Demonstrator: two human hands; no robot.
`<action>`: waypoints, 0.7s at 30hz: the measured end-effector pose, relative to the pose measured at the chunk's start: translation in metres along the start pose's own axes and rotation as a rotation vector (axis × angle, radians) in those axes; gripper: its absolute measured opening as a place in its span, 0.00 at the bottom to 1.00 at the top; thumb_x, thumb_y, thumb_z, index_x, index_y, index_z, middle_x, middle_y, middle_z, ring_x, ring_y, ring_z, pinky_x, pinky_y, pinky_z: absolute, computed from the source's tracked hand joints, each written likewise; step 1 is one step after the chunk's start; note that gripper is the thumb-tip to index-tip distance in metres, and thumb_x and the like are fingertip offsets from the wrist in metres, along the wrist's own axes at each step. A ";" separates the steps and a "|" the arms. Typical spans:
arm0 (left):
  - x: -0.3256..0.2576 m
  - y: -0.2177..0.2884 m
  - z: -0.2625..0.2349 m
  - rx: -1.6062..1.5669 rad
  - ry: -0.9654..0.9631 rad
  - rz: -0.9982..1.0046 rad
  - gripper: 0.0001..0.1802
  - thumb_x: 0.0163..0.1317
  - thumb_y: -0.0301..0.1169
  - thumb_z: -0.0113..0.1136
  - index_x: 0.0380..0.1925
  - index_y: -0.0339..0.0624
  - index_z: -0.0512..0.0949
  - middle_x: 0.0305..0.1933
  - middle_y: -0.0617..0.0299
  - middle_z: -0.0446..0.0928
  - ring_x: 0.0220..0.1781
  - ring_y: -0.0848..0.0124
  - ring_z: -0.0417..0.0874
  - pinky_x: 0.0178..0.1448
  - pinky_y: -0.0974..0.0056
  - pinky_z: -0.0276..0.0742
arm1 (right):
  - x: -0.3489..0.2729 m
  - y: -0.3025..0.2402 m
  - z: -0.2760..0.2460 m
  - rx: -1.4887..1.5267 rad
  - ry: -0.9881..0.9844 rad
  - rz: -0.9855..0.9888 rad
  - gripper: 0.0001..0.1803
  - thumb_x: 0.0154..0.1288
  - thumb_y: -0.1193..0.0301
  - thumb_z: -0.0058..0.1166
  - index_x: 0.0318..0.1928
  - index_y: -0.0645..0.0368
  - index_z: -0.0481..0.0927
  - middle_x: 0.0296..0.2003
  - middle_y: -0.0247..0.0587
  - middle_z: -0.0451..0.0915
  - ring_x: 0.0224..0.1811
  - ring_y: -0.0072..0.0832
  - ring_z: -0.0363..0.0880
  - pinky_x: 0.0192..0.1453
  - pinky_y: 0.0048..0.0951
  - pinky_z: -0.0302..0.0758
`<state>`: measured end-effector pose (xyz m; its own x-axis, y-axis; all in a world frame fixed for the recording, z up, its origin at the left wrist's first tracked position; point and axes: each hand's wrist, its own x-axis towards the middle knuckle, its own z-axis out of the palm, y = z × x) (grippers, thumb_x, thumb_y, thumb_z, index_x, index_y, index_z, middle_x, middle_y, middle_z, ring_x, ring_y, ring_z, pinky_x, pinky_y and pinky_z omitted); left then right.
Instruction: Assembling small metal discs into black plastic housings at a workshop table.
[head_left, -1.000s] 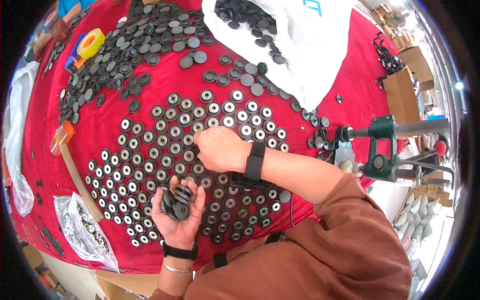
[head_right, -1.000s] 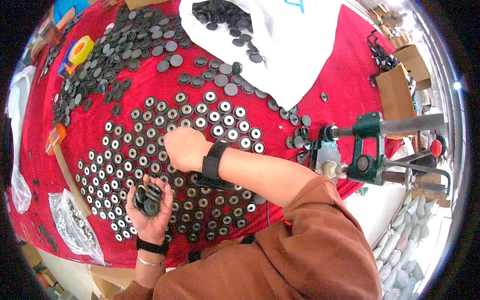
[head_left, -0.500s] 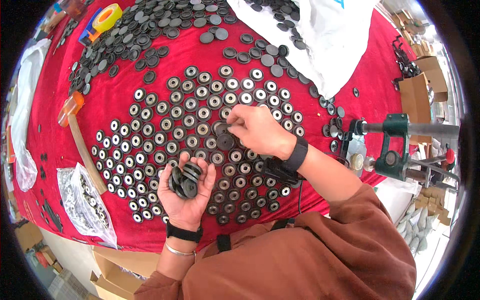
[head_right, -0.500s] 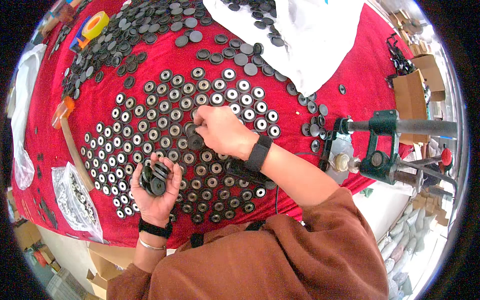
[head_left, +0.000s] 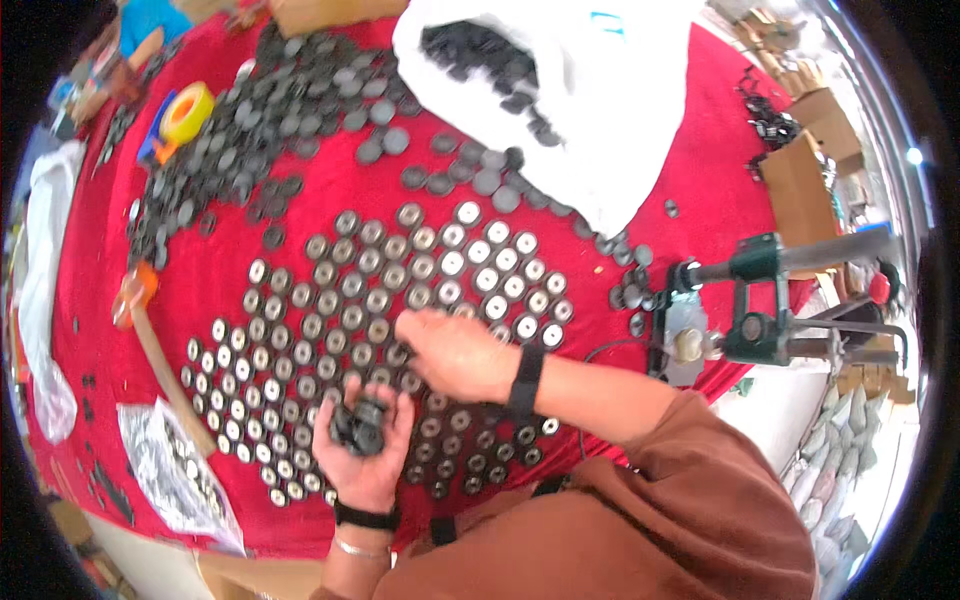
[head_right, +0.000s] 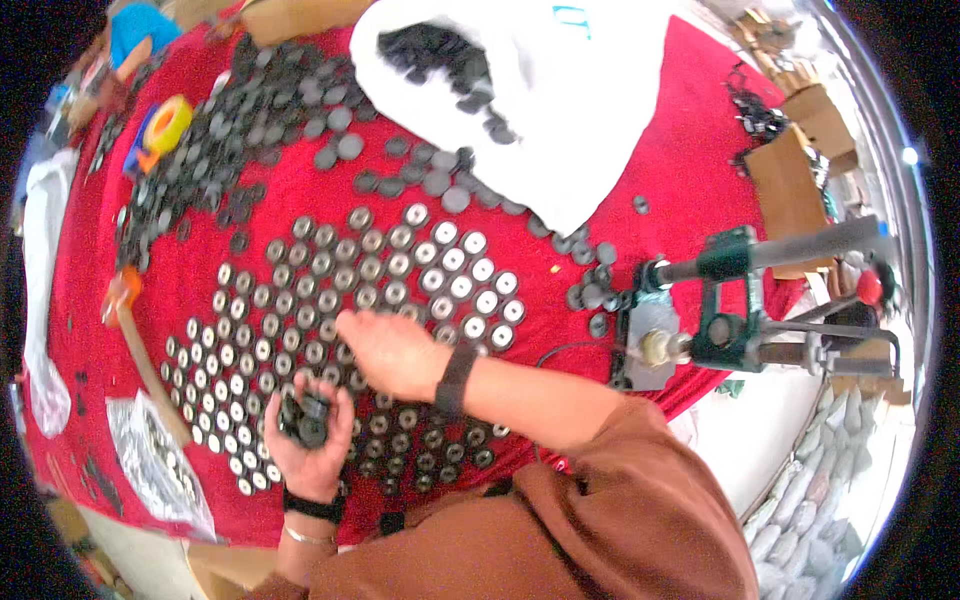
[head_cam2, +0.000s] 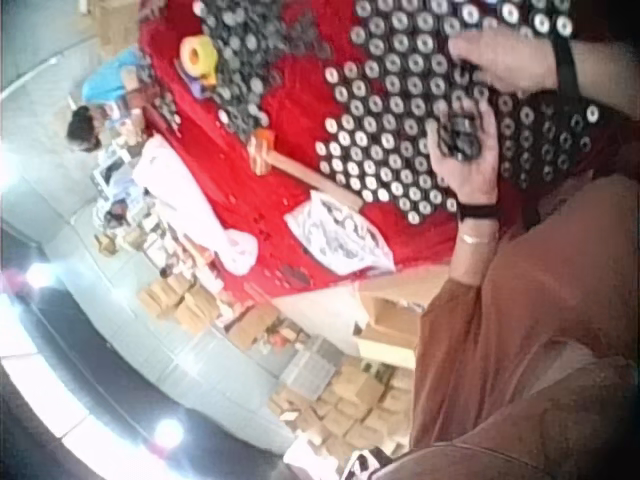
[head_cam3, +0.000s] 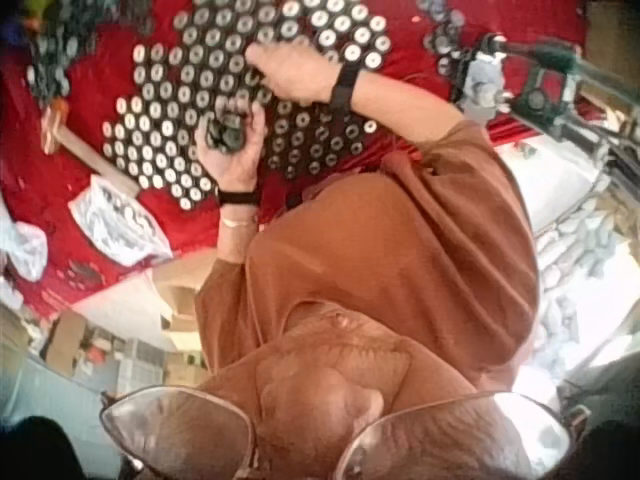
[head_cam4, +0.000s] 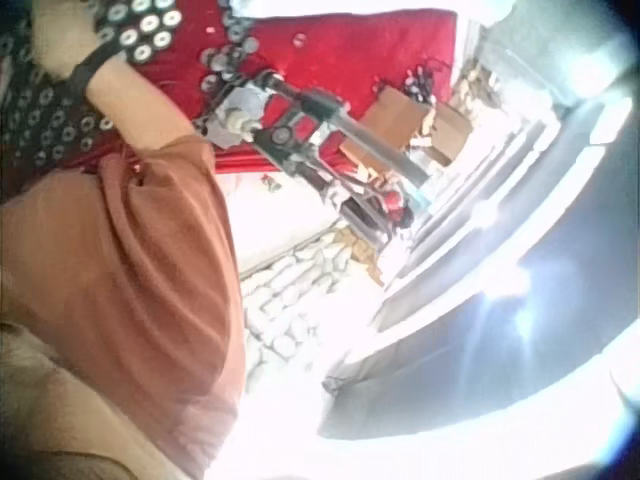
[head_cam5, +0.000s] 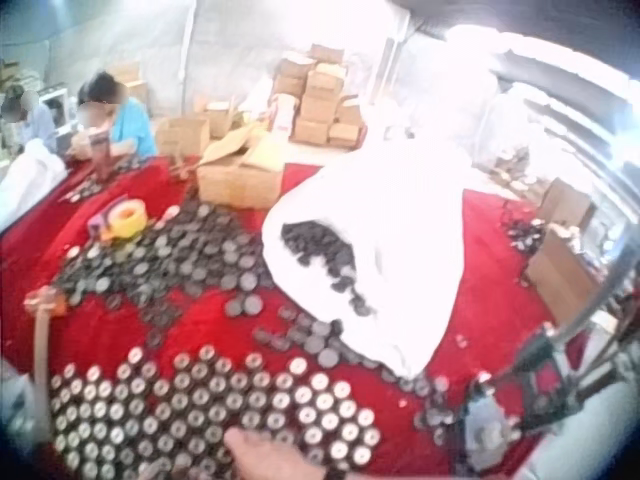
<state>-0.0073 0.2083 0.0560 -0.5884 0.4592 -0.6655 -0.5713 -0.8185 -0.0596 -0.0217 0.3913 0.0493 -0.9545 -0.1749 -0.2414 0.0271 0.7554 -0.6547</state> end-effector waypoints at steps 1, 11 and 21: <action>0.001 0.000 0.000 0.006 -0.008 0.010 0.18 0.60 0.42 0.48 0.41 0.39 0.75 0.38 0.54 0.75 0.44 0.61 0.76 0.57 0.52 0.70 | -0.001 0.001 -0.002 0.064 0.014 0.022 0.17 0.50 0.75 0.54 0.41 0.62 0.66 0.36 0.53 0.73 0.39 0.51 0.75 0.42 0.45 0.73; 0.024 -0.021 0.014 -0.074 -0.119 -0.123 0.21 0.62 0.45 0.43 0.41 0.42 0.76 0.47 0.53 0.75 0.52 0.59 0.75 0.54 0.51 0.73 | -0.014 -0.026 -0.035 0.359 0.256 -0.182 0.09 0.50 0.76 0.57 0.33 0.62 0.72 0.28 0.44 0.74 0.28 0.38 0.77 0.29 0.34 0.75; 0.040 -0.026 0.014 0.337 -0.008 0.025 0.18 0.59 0.45 0.49 0.40 0.45 0.78 0.46 0.59 0.76 0.51 0.61 0.75 0.58 0.55 0.68 | -0.024 -0.034 -0.051 0.249 0.219 -0.212 0.17 0.50 0.69 0.58 0.41 0.62 0.73 0.30 0.43 0.73 0.33 0.39 0.76 0.33 0.34 0.76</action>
<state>-0.0239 0.2533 0.0418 -0.6083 0.4439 -0.6579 -0.7129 -0.6700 0.2070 -0.0149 0.4026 0.1139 -0.9867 -0.1517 0.0592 -0.1324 0.5362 -0.8337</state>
